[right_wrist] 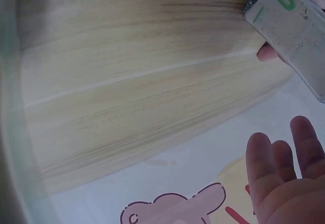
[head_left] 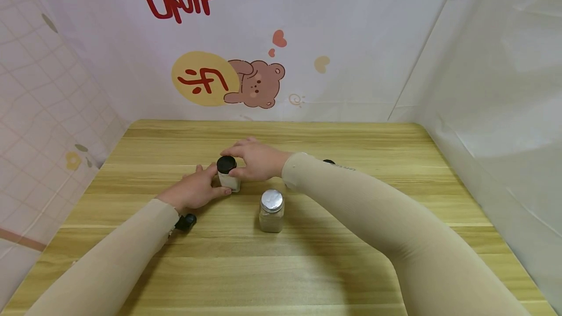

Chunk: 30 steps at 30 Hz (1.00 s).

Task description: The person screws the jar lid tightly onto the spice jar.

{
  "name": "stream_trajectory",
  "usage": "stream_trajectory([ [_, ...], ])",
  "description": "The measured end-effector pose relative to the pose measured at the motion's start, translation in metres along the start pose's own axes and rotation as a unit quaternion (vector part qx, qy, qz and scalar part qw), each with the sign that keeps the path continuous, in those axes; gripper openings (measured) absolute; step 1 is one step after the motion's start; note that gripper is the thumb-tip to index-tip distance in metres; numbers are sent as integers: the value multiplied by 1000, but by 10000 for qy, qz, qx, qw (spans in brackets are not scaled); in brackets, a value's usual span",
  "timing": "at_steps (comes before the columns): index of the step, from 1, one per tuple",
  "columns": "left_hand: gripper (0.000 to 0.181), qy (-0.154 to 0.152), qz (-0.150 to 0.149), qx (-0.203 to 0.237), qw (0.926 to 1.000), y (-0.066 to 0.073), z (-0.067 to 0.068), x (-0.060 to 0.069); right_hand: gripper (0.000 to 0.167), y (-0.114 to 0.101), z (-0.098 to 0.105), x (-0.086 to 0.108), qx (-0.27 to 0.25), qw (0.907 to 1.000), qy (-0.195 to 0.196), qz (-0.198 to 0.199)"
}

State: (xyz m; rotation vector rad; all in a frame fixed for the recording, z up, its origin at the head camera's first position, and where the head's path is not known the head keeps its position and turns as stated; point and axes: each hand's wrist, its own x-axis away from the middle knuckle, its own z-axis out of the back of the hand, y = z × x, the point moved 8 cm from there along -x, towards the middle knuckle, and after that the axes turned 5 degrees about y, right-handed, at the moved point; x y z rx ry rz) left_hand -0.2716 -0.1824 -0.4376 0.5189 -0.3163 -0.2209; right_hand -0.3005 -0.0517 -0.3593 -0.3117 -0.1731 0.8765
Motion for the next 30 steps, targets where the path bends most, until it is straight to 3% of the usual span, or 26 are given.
stream_trajectory([
  [11,88,6,14,-1,10000,1,0,0,56,1,1,1,-24,9999,32,-117],
  [30,87,51,-82,-66,9999,-1,-1,-1,56,-4,1,1,-20,9999,-79,113],
])
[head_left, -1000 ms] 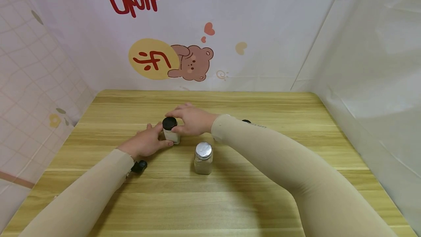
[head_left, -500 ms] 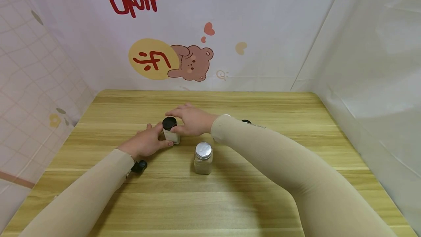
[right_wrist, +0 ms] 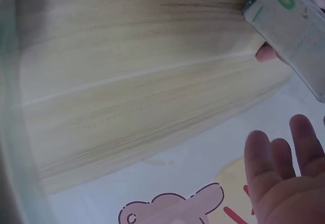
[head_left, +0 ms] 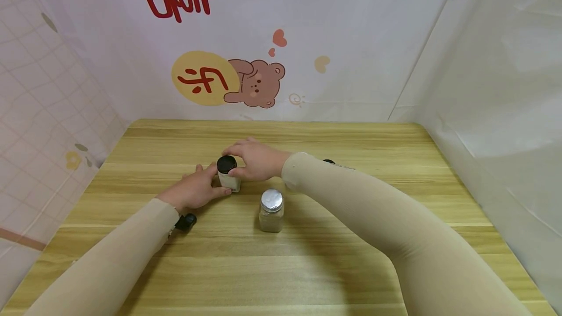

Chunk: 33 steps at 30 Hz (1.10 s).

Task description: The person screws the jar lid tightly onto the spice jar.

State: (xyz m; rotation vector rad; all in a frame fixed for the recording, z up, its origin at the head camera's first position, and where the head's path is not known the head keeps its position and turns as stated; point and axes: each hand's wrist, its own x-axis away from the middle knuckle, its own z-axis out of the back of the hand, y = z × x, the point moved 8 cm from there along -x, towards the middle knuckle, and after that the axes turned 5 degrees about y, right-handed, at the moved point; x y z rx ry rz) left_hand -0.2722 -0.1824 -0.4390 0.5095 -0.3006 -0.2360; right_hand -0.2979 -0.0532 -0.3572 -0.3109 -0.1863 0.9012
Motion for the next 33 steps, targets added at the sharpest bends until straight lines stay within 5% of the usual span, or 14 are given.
stream_trajectory([
  [33,90,-20,55,-61,10000,3,0,1,54,0,-2,0,65,10000,19,1],
])
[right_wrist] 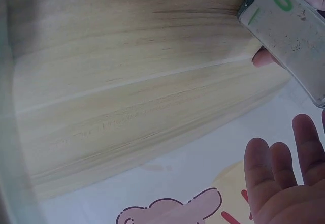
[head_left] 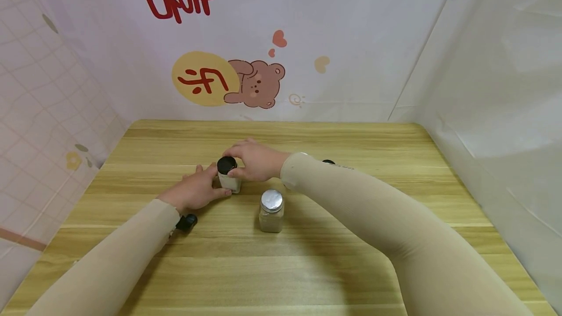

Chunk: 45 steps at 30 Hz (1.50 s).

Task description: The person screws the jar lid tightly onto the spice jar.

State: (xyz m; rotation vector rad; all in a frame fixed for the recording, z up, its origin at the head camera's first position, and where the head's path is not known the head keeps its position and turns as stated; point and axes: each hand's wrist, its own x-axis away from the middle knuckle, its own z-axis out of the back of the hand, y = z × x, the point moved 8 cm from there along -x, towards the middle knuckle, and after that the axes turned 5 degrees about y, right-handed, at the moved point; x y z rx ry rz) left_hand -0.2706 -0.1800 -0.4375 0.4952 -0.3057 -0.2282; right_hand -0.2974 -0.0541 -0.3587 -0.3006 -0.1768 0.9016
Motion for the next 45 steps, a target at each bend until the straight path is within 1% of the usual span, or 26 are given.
stream_trajectory([
  [13,91,37,-37,-96,9999,1,-1,-1,55,-1,2,2,139,9996,1,-247],
  [29,92,76,-31,-155,9998,2,1,0,57,0,3,4,222,9994,31,-264],
  [35,91,127,-23,-49,9999,2,2,-1,57,0,3,4,250,9994,22,-242],
  [39,90,100,-7,41,9999,2,2,0,57,0,3,4,213,9995,-40,-213],
  [45,84,83,0,36,10000,1,1,0,66,8,9,5,-22,9992,-90,-383],
])
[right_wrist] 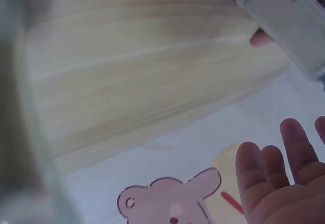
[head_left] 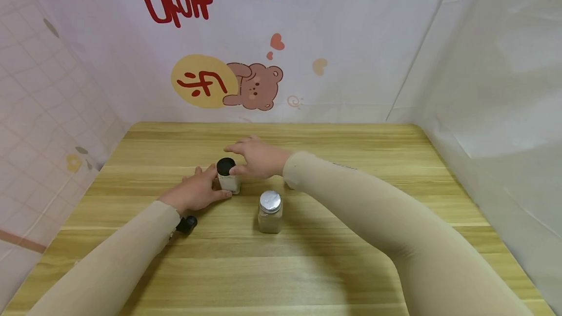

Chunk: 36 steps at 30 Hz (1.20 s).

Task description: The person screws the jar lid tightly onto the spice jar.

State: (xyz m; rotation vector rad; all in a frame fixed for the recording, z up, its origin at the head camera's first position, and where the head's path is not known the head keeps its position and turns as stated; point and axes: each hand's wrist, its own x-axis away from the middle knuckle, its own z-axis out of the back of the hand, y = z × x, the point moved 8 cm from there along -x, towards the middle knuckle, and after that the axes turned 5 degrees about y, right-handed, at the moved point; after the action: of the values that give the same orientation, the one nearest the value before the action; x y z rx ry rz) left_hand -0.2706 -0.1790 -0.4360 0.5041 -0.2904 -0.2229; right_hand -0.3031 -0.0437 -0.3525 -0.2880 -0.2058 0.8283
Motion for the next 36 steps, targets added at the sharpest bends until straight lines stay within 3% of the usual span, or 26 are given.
stream_trajectory([
  [9,88,-39,0,-47,10000,1,-4,0,64,3,26,19,-211,9992,347,-38],
  [18,87,-24,11,211,9998,-1,-2,1,59,15,51,48,-533,9944,890,-222],
  [21,99,-56,134,241,9996,-4,3,1,59,21,60,61,-600,9920,1049,-363],
  [25,112,-68,188,167,9997,-4,16,3,58,33,70,77,-620,9888,1267,-497],
  [31,108,122,-14,-138,9998,7,50,10,56,58,84,103,-730,9809,1653,-720],
  [36,102,408,-189,-390,9982,24,80,17,57,84,84,123,-730,9770,1737,-1001],
])
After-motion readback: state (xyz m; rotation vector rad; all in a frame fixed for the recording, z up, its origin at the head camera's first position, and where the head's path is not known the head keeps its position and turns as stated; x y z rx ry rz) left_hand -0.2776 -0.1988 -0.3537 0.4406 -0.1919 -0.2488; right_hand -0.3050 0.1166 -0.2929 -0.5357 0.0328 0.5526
